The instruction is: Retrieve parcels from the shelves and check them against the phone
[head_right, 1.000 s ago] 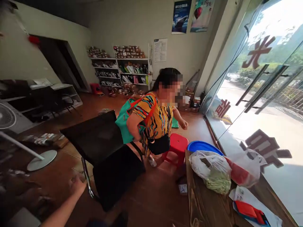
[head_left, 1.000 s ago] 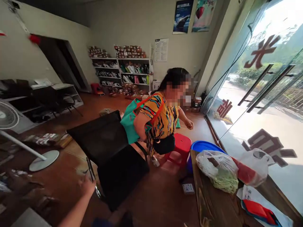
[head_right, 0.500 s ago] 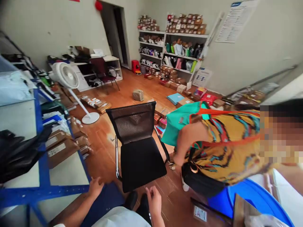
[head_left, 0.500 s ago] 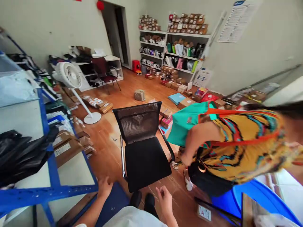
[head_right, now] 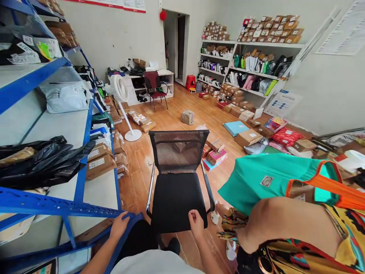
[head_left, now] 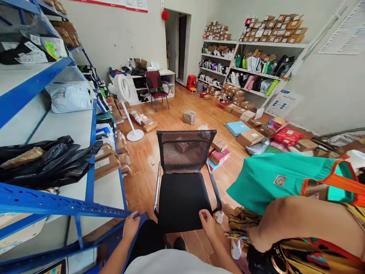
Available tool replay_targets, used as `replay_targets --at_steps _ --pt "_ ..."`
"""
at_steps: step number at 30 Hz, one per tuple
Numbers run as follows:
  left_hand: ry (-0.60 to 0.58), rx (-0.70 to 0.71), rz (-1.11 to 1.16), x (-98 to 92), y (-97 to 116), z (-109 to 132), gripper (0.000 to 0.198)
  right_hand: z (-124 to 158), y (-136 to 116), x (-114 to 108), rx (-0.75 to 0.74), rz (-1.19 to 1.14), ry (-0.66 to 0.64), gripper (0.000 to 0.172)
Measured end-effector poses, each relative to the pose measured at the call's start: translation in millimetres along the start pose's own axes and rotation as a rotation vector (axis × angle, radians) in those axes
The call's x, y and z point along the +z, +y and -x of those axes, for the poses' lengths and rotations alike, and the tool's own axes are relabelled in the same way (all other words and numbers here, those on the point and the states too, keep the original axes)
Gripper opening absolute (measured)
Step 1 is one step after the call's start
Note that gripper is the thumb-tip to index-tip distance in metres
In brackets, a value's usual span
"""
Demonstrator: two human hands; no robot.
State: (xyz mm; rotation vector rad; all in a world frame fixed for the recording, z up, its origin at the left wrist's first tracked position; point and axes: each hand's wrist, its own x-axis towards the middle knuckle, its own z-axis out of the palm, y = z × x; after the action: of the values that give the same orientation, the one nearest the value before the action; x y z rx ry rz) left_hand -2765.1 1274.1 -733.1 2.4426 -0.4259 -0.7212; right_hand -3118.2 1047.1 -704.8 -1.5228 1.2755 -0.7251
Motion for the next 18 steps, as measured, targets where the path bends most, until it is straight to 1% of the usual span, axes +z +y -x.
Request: replay_targets --at_steps 3,6,8,10,12,13,14,15,16,18 --pt "0.002 0.109 0.121 1.9 41 -25 0.036 -13 -4 22 -0.004 -0.014 -0.009 0.041" --pt "0.011 0.236 0.219 -2.2 84 -60 0.039 -25 -14 44 -0.015 -0.036 -0.027 0.043" --pt "0.015 0.305 0.273 -6.0 110 -88 0.041 -44 -31 57 -0.017 -0.051 -0.025 0.045" --pt "0.02 0.348 0.311 -9.3 131 -126 0.041 -79 -63 73 -0.044 -0.072 -0.013 0.046" --pt "0.024 0.361 0.322 -12.6 147 -177 0.042 -135 -111 97 -0.117 -0.086 0.011 0.049" --pt "0.023 0.356 0.315 -15.0 153 -209 0.043 -171 -140 113 -0.161 -0.078 0.034 0.052" --pt "0.021 0.345 0.299 -18.4 159 -244 0.043 -210 -170 132 -0.198 -0.059 0.085 0.058" --pt "0.019 0.329 0.272 -23.1 163 -284 0.042 -252 -199 153 -0.206 -0.027 0.188 0.067" --pt "0.019 0.306 0.233 -29.1 168 -325 0.041 -294 -227 174 -0.162 0.003 0.354 0.077" --pt "0.024 0.246 0.122 -45.2 173 -408 0.036 -373 -271 215 -0.073 0.034 0.556 0.096"
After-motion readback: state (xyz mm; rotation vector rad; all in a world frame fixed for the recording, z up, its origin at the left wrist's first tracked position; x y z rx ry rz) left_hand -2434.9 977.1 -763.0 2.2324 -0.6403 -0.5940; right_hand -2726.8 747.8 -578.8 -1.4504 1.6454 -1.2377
